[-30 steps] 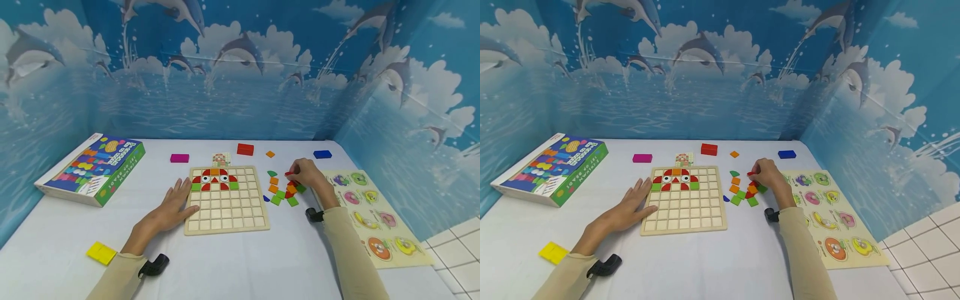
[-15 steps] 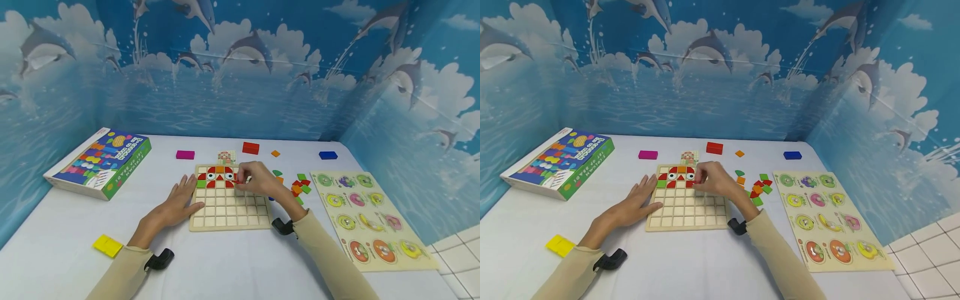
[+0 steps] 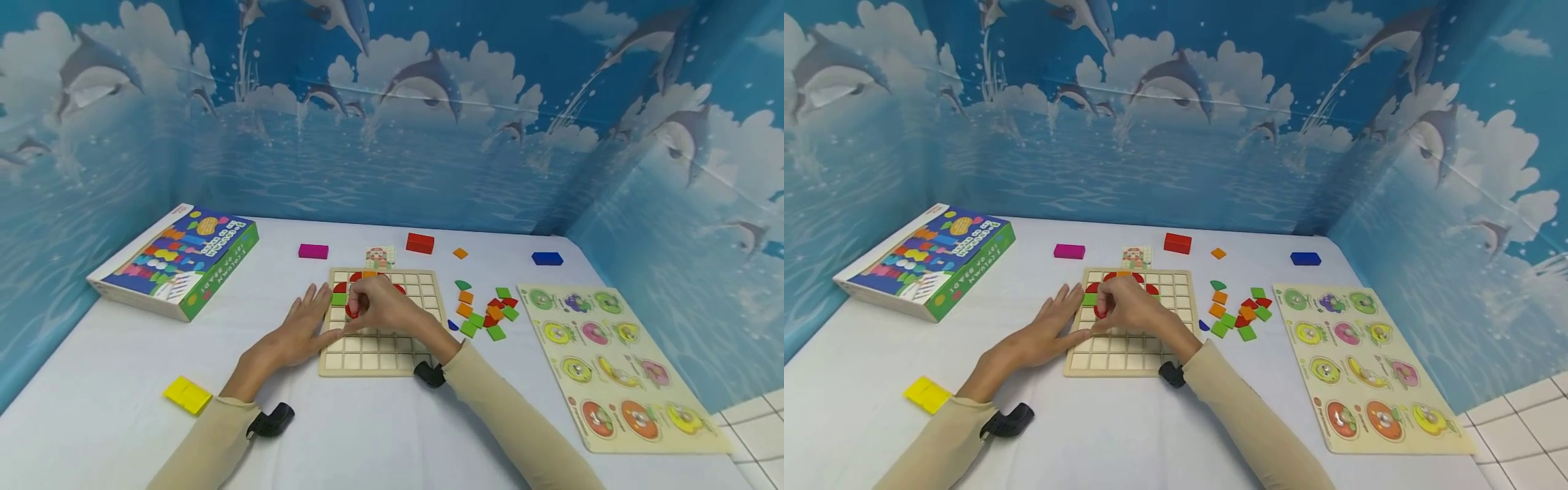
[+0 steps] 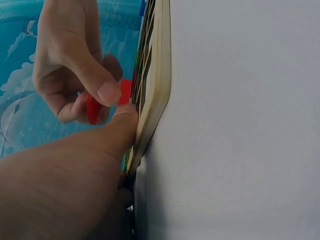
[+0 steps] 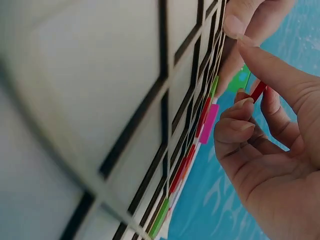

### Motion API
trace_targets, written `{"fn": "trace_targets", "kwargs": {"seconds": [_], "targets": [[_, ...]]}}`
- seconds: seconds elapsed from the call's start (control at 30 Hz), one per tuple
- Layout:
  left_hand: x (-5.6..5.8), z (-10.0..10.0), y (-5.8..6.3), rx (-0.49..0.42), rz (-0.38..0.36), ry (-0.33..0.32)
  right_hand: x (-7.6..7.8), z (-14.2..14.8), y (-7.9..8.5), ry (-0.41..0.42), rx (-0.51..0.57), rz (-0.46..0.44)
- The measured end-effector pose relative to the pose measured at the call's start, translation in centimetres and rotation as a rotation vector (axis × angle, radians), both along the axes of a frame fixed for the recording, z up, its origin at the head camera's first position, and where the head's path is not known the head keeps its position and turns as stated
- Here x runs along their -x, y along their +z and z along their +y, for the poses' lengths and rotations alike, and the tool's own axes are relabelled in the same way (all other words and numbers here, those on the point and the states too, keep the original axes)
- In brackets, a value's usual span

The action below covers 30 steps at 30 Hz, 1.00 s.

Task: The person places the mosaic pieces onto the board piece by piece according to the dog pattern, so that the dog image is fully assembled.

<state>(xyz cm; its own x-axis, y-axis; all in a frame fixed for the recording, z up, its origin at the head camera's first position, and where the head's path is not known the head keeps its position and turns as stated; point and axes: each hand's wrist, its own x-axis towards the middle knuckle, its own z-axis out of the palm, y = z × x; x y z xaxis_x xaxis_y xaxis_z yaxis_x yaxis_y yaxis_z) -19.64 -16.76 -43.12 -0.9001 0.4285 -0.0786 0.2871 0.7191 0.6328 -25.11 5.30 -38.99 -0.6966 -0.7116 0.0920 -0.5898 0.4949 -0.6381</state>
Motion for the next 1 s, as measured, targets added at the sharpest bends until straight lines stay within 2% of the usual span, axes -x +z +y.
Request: {"fn": "trace_targets", "kwargs": {"seconds": [0.17, 0.47, 0.77, 1.0], "targets": [[0.1, 0.2, 0.1, 0.012, -0.006, 0.008, 0.1, -0.7, 0.1, -0.008, -0.022, -0.017], [0.1, 0.1, 0.2, 0.016, -0.006, 0.016, 1.3, -1.2, 0.0, 0.028, -0.041, -0.043], [0.1, 0.3, 0.2, 0.022, -0.018, 0.004, 1.1, 0.2, 0.1, 0.007, -0.066, -0.061], [0.1, 0.3, 0.2, 0.037, -0.026, 0.021, 1.0, 0.9, 0.1, 0.088, -0.084, -0.034]]}}
